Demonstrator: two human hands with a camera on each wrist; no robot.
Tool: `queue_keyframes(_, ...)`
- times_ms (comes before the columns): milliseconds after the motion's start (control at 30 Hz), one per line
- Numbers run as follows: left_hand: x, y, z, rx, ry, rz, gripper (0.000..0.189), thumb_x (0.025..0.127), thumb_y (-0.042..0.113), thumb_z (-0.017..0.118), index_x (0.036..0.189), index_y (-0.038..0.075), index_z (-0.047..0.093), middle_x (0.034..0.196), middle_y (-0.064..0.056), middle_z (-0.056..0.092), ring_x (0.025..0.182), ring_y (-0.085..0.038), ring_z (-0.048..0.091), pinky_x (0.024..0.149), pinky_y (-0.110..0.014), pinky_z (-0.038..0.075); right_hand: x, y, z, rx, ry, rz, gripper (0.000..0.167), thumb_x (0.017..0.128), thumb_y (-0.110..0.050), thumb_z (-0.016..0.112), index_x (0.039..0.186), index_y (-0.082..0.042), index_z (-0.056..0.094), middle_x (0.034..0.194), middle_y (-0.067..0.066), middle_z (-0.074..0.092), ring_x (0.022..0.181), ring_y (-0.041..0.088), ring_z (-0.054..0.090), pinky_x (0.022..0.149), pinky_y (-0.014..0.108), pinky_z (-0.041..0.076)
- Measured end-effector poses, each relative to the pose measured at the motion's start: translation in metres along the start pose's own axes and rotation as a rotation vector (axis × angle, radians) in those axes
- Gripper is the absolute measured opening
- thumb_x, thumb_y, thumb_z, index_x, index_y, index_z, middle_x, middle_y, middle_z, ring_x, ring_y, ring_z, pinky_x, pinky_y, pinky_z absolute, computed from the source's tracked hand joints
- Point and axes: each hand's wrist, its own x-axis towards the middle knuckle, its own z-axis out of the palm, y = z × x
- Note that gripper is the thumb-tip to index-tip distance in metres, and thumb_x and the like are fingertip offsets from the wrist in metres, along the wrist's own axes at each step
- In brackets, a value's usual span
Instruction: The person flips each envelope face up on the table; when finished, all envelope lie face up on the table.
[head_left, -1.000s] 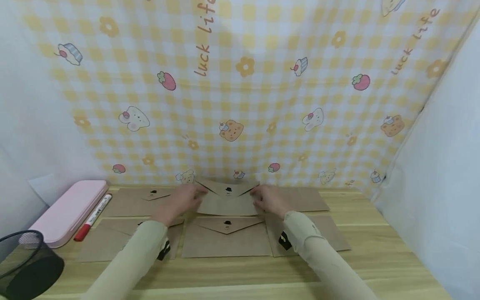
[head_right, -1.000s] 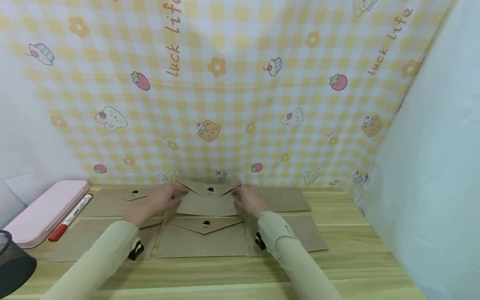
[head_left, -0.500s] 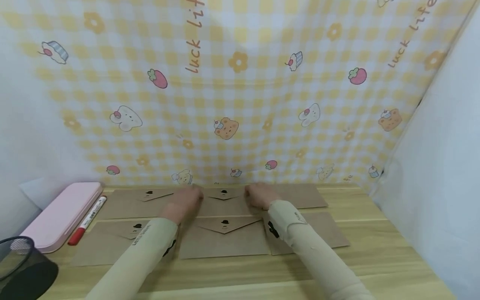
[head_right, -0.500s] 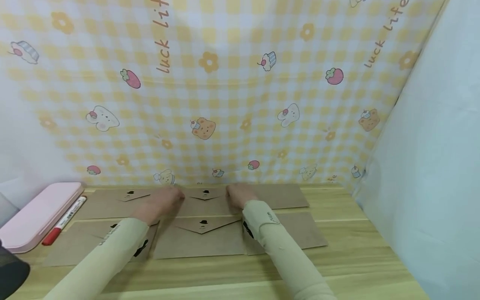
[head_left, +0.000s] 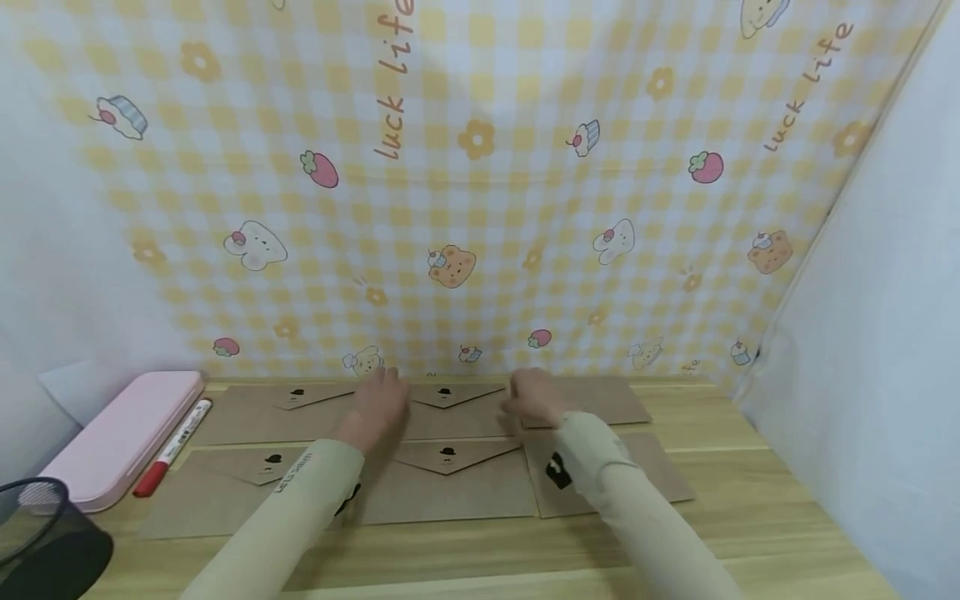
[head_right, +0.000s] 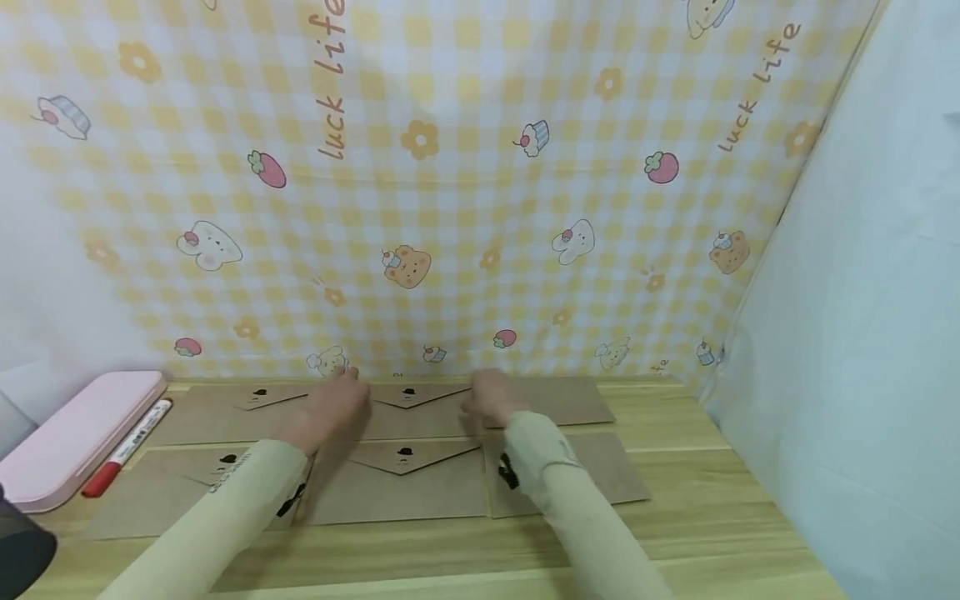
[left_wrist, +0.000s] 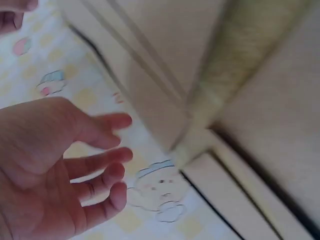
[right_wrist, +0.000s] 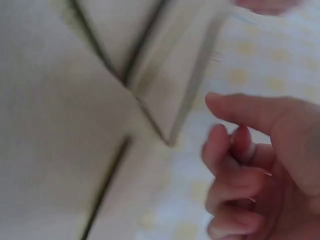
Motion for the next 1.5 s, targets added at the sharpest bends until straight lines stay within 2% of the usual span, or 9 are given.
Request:
queue_keyframes(167, -0.005, 0.029, -0.031, 0.05, -0.002, -0.021, 0.004, 0.082, 0.001, 0.064, 0.084, 0.004, 0.065, 0.089, -0.014, 0.057, 0.088, -0.029, 0.054, 0.069, -0.04, 0.052, -0.047, 0.047, -0.035, 0.191, 0.013, -0.113, 0.023, 0.085, -0.016, 0.065, 0.068, -0.009, 0.052, 0.058, -0.004, 0.049, 0.05, 0.008, 0.042, 0.046, 0.023, 0.036)
queue_keyframes(267, -0.01, 0.052, -0.052, -0.091, -0.027, 0.026, 0.004, 0.084, 0.007, 0.063, 0.087, 0.007, 0.066, 0.087, -0.01, 0.059, 0.086, -0.026, 0.055, 0.066, -0.04, 0.051, -0.081, 0.077, -0.048, 0.269, -0.029, -0.166, 0.013, 0.086, -0.012, 0.064, 0.079, -0.005, 0.057, 0.072, 0.001, 0.058, 0.064, 0.014, 0.055, 0.057, 0.027, 0.047)
queue_keyframes(367, -0.012, 0.068, -0.063, -0.337, -0.083, 0.1, 0.015, 0.086, 0.014, 0.063, 0.099, 0.008, 0.066, 0.1, -0.008, 0.061, 0.096, -0.026, 0.055, 0.078, -0.041, 0.048, -0.107, 0.099, -0.05, 0.296, -0.062, -0.181, 0.016, 0.086, -0.012, 0.066, 0.093, 0.001, 0.06, 0.09, 0.008, 0.062, 0.085, 0.024, 0.06, 0.073, 0.037, 0.051)
queue_keyframes(500, -0.006, 0.078, -0.063, -0.633, -0.158, 0.154, 0.037, 0.088, 0.02, 0.064, 0.122, 0.004, 0.058, 0.124, -0.011, 0.055, 0.117, -0.029, 0.048, 0.095, -0.042, 0.039, -0.13, 0.116, -0.048, 0.217, -0.023, -0.136, 0.035, 0.081, -0.024, 0.072, 0.105, 0.0, 0.061, 0.104, 0.009, 0.063, 0.102, 0.034, 0.056, 0.082, 0.052, 0.046)
queue_keyframes(700, 0.01, 0.103, -0.044, -0.801, -0.231, 0.231, 0.063, 0.082, 0.028, 0.072, 0.135, 0.006, 0.046, 0.137, -0.011, 0.046, 0.126, -0.027, 0.04, 0.102, -0.042, 0.033, -0.141, 0.128, -0.044, 0.203, -0.059, -0.12, 0.062, 0.073, -0.02, 0.078, 0.124, 0.003, 0.052, 0.125, 0.023, 0.052, 0.117, 0.047, 0.042, 0.092, 0.061, 0.034)
queue_keyframes(933, 0.025, 0.136, -0.031, -0.761, -0.301, 0.282, 0.086, 0.07, 0.032, 0.081, 0.141, 0.007, 0.038, 0.144, -0.008, 0.037, 0.132, -0.023, 0.032, 0.106, -0.035, 0.027, -0.139, 0.134, -0.041, 0.226, -0.149, -0.114, 0.09, 0.066, -0.024, 0.083, 0.135, 0.009, 0.036, 0.137, 0.032, 0.034, 0.124, 0.052, 0.029, 0.097, 0.063, 0.026)
queue_keyframes(1167, 0.033, 0.157, -0.02, -0.664, -0.335, 0.244, 0.1, 0.06, 0.038, 0.087, 0.142, 0.012, 0.037, 0.145, -0.005, 0.035, 0.13, -0.022, 0.034, 0.105, -0.039, 0.029, -0.142, 0.135, -0.038, 0.244, -0.197, -0.063, 0.101, 0.06, -0.019, 0.086, 0.138, 0.01, 0.03, 0.143, 0.035, 0.02, 0.129, 0.056, 0.006, 0.098, 0.068, 0.01)
queue_keyframes(1367, 0.034, 0.167, -0.016, -0.601, -0.335, 0.227, 0.084, 0.059, 0.04, 0.087, 0.128, 0.009, 0.05, 0.132, -0.007, 0.048, 0.119, -0.023, 0.046, 0.097, -0.034, 0.038, -0.14, 0.137, -0.03, 0.215, -0.206, -0.079, 0.101, 0.058, -0.021, 0.086, 0.137, 0.011, 0.031, 0.142, 0.033, 0.024, 0.129, 0.054, 0.012, 0.1, 0.067, 0.011)
queue_keyframes(1500, 0.03, 0.17, -0.018, -0.577, -0.329, 0.187, 0.092, 0.054, 0.042, 0.089, 0.13, 0.007, 0.05, 0.134, -0.01, 0.046, 0.123, -0.028, 0.042, 0.101, -0.04, 0.034, -0.137, 0.133, -0.026, 0.174, -0.229, -0.064, 0.105, 0.056, -0.025, 0.086, 0.138, 0.009, 0.031, 0.142, 0.03, 0.025, 0.13, 0.051, 0.015, 0.098, 0.067, 0.018)
